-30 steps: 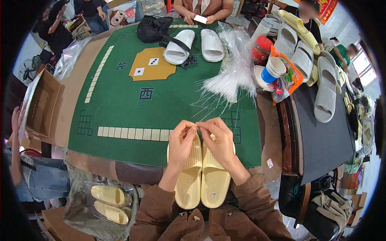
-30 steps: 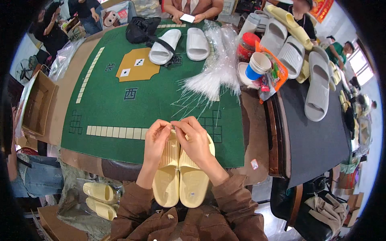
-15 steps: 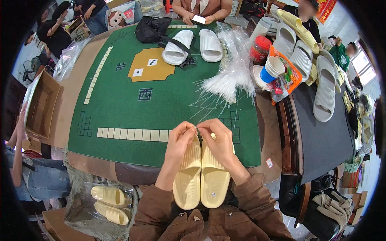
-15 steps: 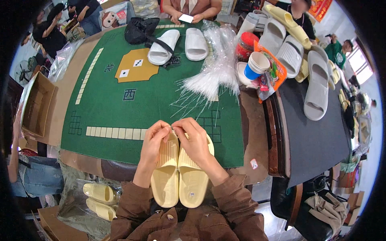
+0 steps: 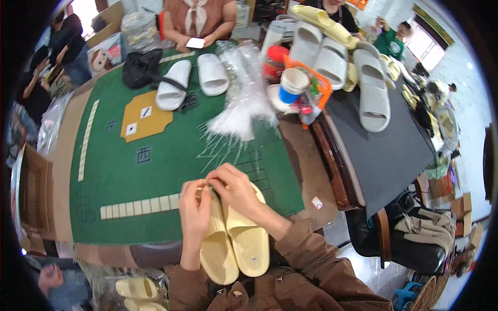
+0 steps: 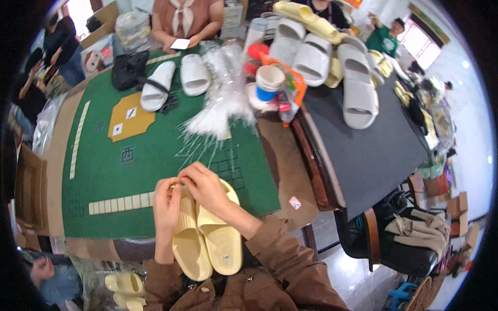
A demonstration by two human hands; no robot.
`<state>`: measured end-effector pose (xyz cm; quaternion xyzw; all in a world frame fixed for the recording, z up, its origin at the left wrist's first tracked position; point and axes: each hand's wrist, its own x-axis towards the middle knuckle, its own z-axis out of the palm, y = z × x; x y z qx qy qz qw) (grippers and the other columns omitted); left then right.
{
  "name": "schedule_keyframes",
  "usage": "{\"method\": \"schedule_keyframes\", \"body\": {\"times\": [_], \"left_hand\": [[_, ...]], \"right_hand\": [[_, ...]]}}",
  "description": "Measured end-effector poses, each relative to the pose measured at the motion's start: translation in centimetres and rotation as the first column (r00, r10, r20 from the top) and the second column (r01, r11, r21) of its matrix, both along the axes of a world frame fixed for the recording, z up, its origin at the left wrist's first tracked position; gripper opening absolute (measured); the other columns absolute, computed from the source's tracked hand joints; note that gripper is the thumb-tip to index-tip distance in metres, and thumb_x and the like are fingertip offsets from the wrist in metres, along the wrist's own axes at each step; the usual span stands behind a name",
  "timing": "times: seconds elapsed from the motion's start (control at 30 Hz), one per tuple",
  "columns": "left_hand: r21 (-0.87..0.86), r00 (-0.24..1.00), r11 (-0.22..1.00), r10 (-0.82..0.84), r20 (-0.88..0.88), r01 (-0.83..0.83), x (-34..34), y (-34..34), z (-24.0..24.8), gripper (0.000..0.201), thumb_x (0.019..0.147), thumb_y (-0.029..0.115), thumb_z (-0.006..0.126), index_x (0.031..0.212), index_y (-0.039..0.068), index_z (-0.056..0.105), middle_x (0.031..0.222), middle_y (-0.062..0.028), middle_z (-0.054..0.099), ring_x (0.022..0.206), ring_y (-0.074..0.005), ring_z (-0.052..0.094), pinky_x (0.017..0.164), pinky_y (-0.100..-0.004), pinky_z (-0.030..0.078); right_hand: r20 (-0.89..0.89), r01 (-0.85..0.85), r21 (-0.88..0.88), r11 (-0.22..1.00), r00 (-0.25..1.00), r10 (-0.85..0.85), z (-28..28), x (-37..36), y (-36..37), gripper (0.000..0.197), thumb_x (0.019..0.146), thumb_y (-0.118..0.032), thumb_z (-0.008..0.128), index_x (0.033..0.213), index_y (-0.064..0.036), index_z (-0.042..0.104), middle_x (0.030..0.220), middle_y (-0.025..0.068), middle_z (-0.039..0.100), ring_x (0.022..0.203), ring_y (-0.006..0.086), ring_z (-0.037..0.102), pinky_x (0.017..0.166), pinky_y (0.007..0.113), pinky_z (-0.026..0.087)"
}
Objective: The person bundles pairs of plastic slide sandals using white twist ties. They pick up pairs of white, pink, and yellow slippers from a green table, align them, and secure them with ties. The person then places the bundled pairs onto a pile on the right side of the table.
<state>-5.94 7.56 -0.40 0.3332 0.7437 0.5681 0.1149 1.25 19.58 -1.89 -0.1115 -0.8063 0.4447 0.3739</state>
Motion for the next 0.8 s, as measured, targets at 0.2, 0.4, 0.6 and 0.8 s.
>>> {"method": "schedule_keyframes", "body": {"times": [0.2,0.4,0.6,0.8], "left_hand": [[-0.452,0.964,0.863,-0.266,-0.026,0.226,6.5,-8.2,3.2,0.041,0.084,0.010,0.065,0.125,0.004,0.059,0.120,-0.0237,0.050,0.111,-0.0398,0.052,0.089,-0.0425,0.045],[-0.493,0.856,0.865,-0.320,-0.407,0.089,10.9,-9.8,1.5,0.046,0.080,0.013,0.071,0.125,0.011,0.063,0.121,-0.0248,0.047,0.111,-0.0423,0.047,0.095,-0.0484,0.039],[-0.564,0.847,0.821,-0.359,-0.393,0.086,10.7,-6.7,-0.8,0.044,0.080,0.019,0.072,0.119,0.004,0.060,0.113,-0.0265,0.046,0.110,-0.0444,0.042,0.094,-0.0542,0.034],[-0.429,0.821,0.903,-0.266,-0.505,0.029,10.4,-7.5,-1.8,0.029,0.077,0.010,0.069,0.103,0.001,0.059,0.100,-0.0225,0.047,0.101,-0.0422,0.046,0.090,-0.0521,0.037]], "right_hand": [[0.152,0.007,0.018,1.000,0.988,-0.009,-0.6,0.9,0.6,0.008,0.086,-0.007,0.064,0.092,-0.0015,0.065,0.090,0.0127,0.062,0.081,0.0319,0.064,0.068,0.039,0.052],[0.158,-0.023,0.073,0.997,0.987,0.012,0.0,0.7,-0.3,0.008,0.086,-0.007,0.062,0.093,-0.0032,0.063,0.102,0.0122,0.060,0.082,0.0333,0.064,0.070,0.042,0.052],[0.219,0.056,0.380,0.923,0.964,-0.149,1.8,-0.2,2.0,0.057,0.072,0.009,0.059,0.125,-0.0129,0.057,0.140,0.0105,0.048,0.077,0.0322,0.067,0.065,0.040,0.058],[0.476,-0.306,0.653,0.693,0.877,-0.061,-1.4,-1.8,6.7,0.052,0.074,0.001,0.060,0.124,-0.0123,0.057,0.130,0.0119,0.053,0.083,0.0305,0.066,0.066,0.041,0.055]]}}
